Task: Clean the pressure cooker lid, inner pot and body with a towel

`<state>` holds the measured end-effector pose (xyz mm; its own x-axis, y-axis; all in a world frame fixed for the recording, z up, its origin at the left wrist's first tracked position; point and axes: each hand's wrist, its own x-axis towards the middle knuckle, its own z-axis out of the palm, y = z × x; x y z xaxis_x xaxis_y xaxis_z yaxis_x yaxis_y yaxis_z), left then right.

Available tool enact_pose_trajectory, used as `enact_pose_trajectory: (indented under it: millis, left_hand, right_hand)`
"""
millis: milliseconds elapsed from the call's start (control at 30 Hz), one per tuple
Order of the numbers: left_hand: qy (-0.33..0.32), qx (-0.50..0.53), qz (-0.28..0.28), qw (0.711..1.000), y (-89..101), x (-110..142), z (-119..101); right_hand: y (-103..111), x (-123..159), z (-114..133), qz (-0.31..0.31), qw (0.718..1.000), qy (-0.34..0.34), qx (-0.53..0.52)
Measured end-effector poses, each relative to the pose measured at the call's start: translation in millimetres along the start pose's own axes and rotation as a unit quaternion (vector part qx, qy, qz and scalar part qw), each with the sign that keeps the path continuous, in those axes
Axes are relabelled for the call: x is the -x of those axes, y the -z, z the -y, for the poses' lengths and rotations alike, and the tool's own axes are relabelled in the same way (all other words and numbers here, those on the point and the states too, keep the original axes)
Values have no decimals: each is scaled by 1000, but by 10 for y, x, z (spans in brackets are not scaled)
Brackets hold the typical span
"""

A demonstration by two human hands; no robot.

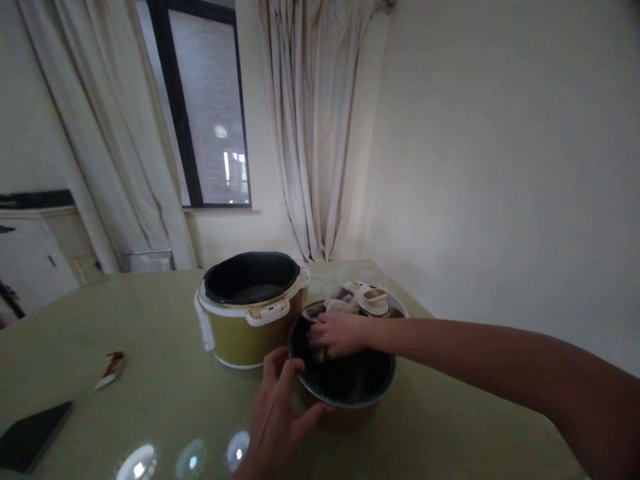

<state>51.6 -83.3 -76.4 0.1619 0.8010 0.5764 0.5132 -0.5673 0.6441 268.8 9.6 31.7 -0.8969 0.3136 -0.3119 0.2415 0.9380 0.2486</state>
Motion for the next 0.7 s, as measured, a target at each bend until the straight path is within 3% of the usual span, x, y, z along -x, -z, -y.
enact_pose_trajectory:
  millis: [33, 100, 167, 300, 400, 467, 533, 600, 667, 700]
  left_hand:
    - [0, -3, -7, 1000, 3, -5, -8]
    - [1, -5, -8, 1000, 9, -14, -19]
    - [0, -3, -2, 1000, 16, -18, -23]
    - [1, 3, -6, 1000, 5, 4, -2]
    - [15, 10, 2, 1000, -25, 28, 23]
    - [22, 16, 10, 1000, -37, 35, 25]
    - [28, 20, 13, 999, -37, 35, 11]
    - [33, 21, 11, 999, -32, 33, -9]
    - [31, 25, 3, 999, -35, 35, -22]
    - [28, 28, -6, 999, -43, 38, -23]
  right_hand:
    - [-7, -86, -16, 4, 996, 91, 1]
    - [-37, -215, -48, 15, 978, 208, -2]
    - [-102, -258, -84, 13, 974, 226, 9]
    - [-323, -97, -116, -4, 999, 37, 28]
    - [-458, 85, -35, 4, 995, -93, 37]
    - [-458, 156, 46, 40, 985, -165, 16]
    - [-368, 169, 108, 130, 959, -247, -57]
    - [-222, 128, 142, 223, 916, -282, -177]
    - [-89, 46, 170, 255, 875, -257, -321]
    - [-47, -6, 193, 235, 859, -238, -386]
